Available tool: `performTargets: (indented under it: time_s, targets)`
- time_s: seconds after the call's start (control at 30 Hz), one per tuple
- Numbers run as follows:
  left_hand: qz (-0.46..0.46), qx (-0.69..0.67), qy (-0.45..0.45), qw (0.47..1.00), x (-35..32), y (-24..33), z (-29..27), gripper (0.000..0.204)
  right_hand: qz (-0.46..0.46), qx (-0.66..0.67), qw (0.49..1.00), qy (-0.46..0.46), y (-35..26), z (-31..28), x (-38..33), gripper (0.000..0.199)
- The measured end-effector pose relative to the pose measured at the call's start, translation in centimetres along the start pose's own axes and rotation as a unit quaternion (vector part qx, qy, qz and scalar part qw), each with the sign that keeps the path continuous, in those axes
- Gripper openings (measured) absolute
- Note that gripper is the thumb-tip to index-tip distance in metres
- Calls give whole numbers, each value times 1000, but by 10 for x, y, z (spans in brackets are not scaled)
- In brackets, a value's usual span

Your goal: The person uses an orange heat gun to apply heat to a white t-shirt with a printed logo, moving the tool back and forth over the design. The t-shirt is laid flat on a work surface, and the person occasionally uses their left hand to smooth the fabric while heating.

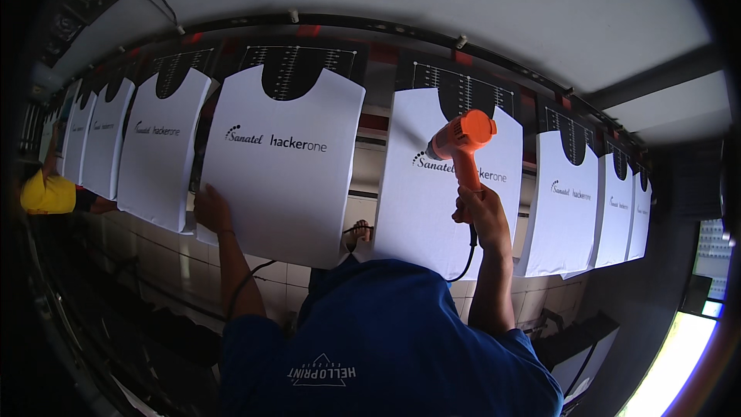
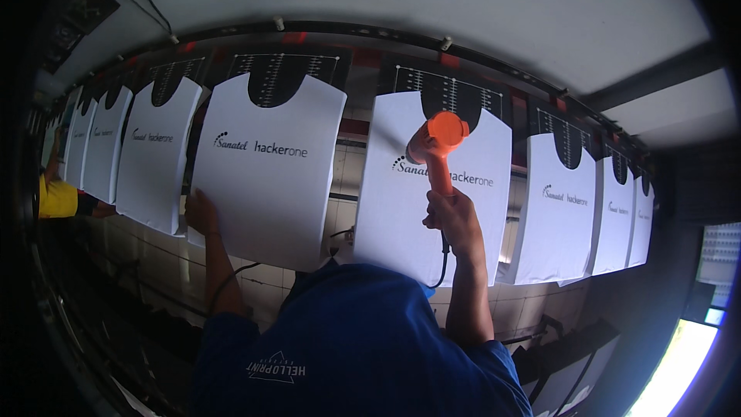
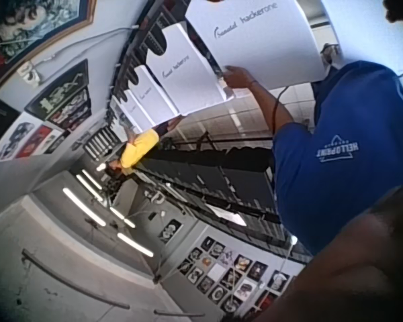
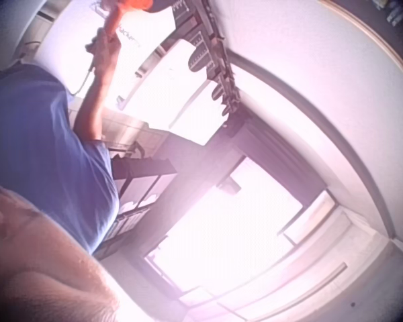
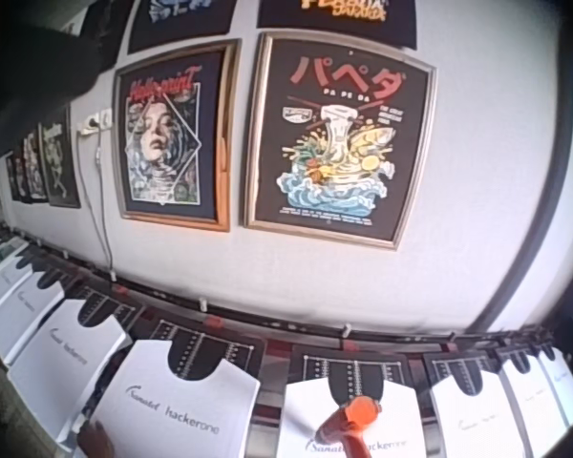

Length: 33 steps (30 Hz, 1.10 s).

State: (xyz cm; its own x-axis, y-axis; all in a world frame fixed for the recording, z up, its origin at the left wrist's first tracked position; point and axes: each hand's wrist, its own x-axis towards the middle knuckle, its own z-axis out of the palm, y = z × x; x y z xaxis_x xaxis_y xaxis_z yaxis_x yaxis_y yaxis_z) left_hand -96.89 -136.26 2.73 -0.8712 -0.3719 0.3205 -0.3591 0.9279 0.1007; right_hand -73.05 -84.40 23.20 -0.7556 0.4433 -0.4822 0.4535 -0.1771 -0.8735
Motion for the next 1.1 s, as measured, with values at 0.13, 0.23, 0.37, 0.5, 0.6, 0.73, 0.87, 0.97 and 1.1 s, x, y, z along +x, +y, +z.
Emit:
performTargets:
  time_s: [0.13,0.23,0.37,0.5,0.6,0.73,0.87,0.97,1.1]
  targets:
    - [-7,-11,-41,999,0,7,-4,51,-2,13,1000,-14,5,-7,1,30]
    - [-4,8,-28,1000,-2,2,2,55,-10,7,1000,-12,6,-4,0,29]
    - [-26,51,-55,997,-3,7,2,62,-11,17,999,-31,0,-7,2,27]
    - [-24,56,-15,998,-11,16,-1,63,1,-23,999,-27,2,-1,2,27]
    - [-28,39,-43,998,-14,26,-11,63,-1,14,999,-51,7,-5,3,28]
    - [-18,61,-69,996,-19,36,-14,64,15,8,997,-75,1,-5,-1,32]
    - [-14,35,-72,997,-33,48,-18,64,-20,-10,995,-97,4,-1,-7,32]
    - [-9,2,-60,998,-47,56,-22,63,14,4,992,-129,9,-6,-4,33]
    - [19,-50,-53,997,-63,71,-19,64,0,-18,994,-104,4,-6,-15,34]
